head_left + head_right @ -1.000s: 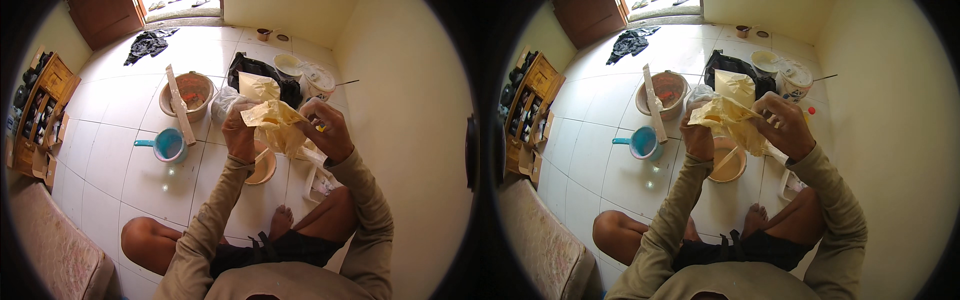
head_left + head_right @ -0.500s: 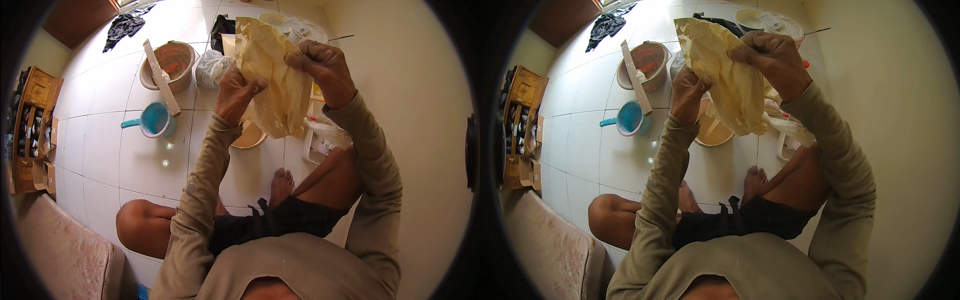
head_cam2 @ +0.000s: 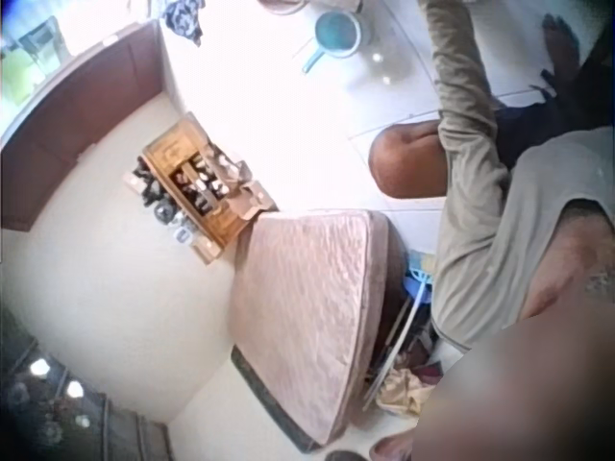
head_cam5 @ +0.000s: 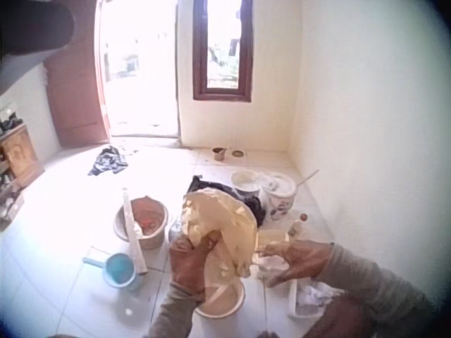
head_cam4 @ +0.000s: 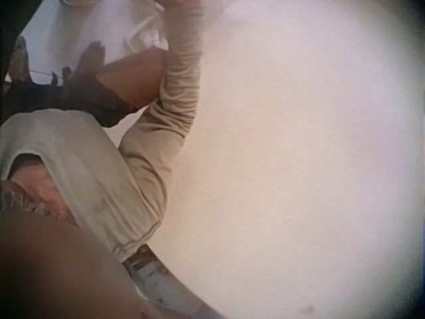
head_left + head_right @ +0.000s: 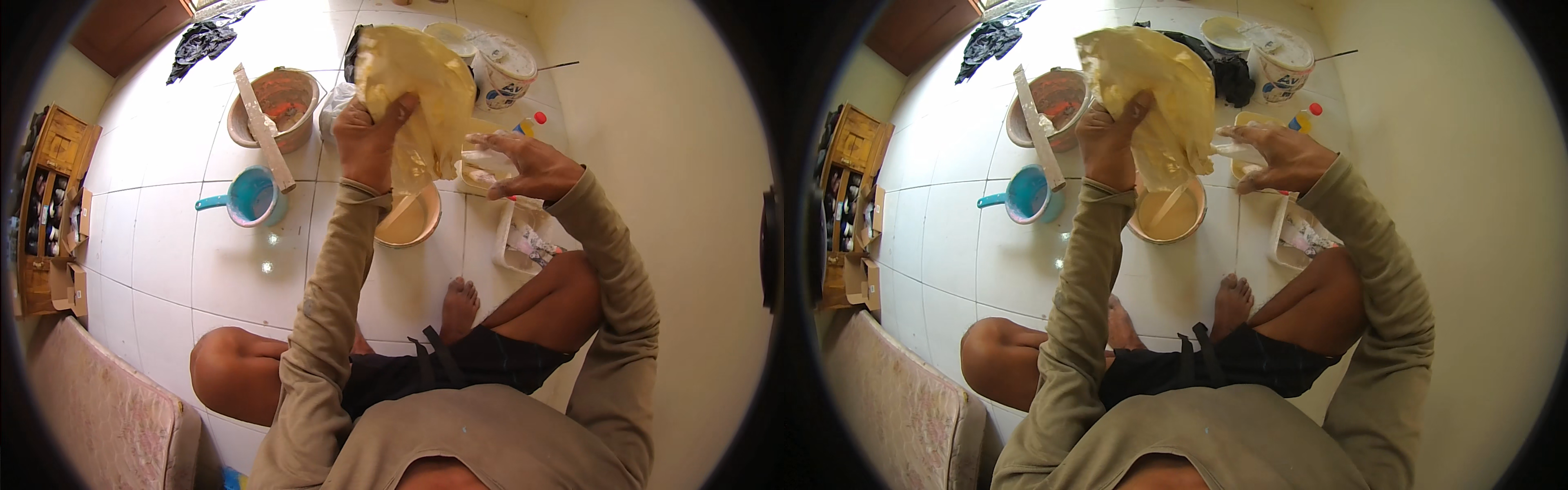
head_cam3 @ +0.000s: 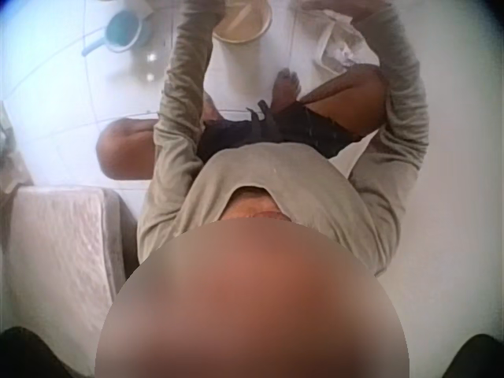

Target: The person sits on the floor and mixes a beige liquid in a bucket using a wooden stick. They then open a yellow cloth bag, pour its contents into the bucket, and continue stirring the mixture.

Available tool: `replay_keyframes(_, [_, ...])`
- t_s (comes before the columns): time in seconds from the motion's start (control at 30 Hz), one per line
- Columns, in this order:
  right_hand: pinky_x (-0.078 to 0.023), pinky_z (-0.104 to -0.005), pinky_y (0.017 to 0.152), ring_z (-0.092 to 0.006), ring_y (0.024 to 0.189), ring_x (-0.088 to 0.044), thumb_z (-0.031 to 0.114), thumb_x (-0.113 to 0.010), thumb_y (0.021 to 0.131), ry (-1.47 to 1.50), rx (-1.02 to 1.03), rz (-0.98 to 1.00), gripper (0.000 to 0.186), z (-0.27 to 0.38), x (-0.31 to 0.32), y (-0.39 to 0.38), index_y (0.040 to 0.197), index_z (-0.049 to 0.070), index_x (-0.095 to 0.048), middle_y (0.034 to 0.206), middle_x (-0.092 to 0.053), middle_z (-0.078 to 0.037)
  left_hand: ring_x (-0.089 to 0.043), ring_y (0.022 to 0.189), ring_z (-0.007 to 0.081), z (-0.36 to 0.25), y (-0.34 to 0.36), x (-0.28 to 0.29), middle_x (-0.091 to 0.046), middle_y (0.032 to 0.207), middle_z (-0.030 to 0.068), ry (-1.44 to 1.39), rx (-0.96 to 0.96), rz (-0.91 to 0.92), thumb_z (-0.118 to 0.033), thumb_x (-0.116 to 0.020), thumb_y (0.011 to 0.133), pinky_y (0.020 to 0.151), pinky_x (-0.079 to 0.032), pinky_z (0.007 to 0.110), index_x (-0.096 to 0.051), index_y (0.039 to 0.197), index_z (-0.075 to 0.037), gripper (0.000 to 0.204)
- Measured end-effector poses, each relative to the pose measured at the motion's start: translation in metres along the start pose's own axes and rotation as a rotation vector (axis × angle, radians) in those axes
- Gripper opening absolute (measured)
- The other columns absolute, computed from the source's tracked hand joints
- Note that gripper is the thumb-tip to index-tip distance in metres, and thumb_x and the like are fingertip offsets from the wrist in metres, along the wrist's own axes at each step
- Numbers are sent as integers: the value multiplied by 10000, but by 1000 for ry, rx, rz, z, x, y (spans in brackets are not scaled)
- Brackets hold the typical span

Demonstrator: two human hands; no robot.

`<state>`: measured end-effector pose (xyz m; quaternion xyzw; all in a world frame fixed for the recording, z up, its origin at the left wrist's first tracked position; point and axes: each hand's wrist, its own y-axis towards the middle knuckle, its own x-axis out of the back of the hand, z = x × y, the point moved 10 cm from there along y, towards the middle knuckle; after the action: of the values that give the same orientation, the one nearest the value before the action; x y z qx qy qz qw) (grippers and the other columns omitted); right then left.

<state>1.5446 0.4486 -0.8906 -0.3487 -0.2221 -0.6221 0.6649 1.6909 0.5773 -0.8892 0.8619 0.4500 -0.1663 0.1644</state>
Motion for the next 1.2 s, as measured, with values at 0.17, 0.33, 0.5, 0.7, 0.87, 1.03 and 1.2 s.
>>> replay_keyframes(0.17, [-473,-347,875,-253,990,-610,174,-749,764,-161,-157,-125,484,-15,22,4,1174,-28,-589,1059,-651,-143,-640,811,120,0,11,13,-681,947,76,-171,-4,-12,-110,-738,823,705,-532,247,-643,1018,29,258])
replay_keyframes(0.33, [-478,-232,590,-95,631,-571,79,-692,802,312,-144,-342,152,2,63,-14,906,-27,-660,748,-629,-53,-630,901,137,14,23,42,-663,1015,86,-292,-26,-85,-120,-711,851,770,-528,266,-623,1065,32,276])
replay_keyframes(0.5, [-453,-217,525,-88,586,-557,92,-684,784,465,-166,-455,131,27,89,-35,849,-19,-660,678,-608,-48,-628,891,151,49,26,67,-653,1019,85,-381,-21,-236,-132,-696,867,796,-525,284,-607,1076,44,287])
replay_keyframes(0.7, [-442,-227,522,-89,565,-532,123,-670,766,433,-150,-531,141,49,109,-61,789,-13,-639,666,-598,-50,-624,861,142,69,28,81,-659,998,92,-378,6,-249,-146,-702,865,786,-512,274,-612,1058,53,292])
replay_keyframes(0.87, [-431,-228,515,-101,521,-516,134,-654,775,453,-108,-555,149,64,117,-73,787,-13,-635,653,-602,-75,-616,912,165,92,30,77,-633,1063,82,-351,86,-193,-183,-674,887,828,-511,310,-560,1149,42,364])
replay_keyframes(1.03, [-442,-229,515,-93,518,-523,169,-647,805,606,-88,-539,190,72,111,-57,839,-18,-641,676,-614,-83,-626,868,158,113,31,73,-665,1002,88,-452,171,-169,-180,-718,852,792,-506,280,-617,1073,34,324])
replay_keyframes(1.2, [-445,-220,520,-79,529,-525,210,-641,824,410,-55,-431,211,107,133,-29,868,4,-652,691,-622,-63,-585,1051,196,134,6,36,-598,1205,89,-730,203,-117,-351,-649,894,886,-482,347,-537,1218,-21,475])
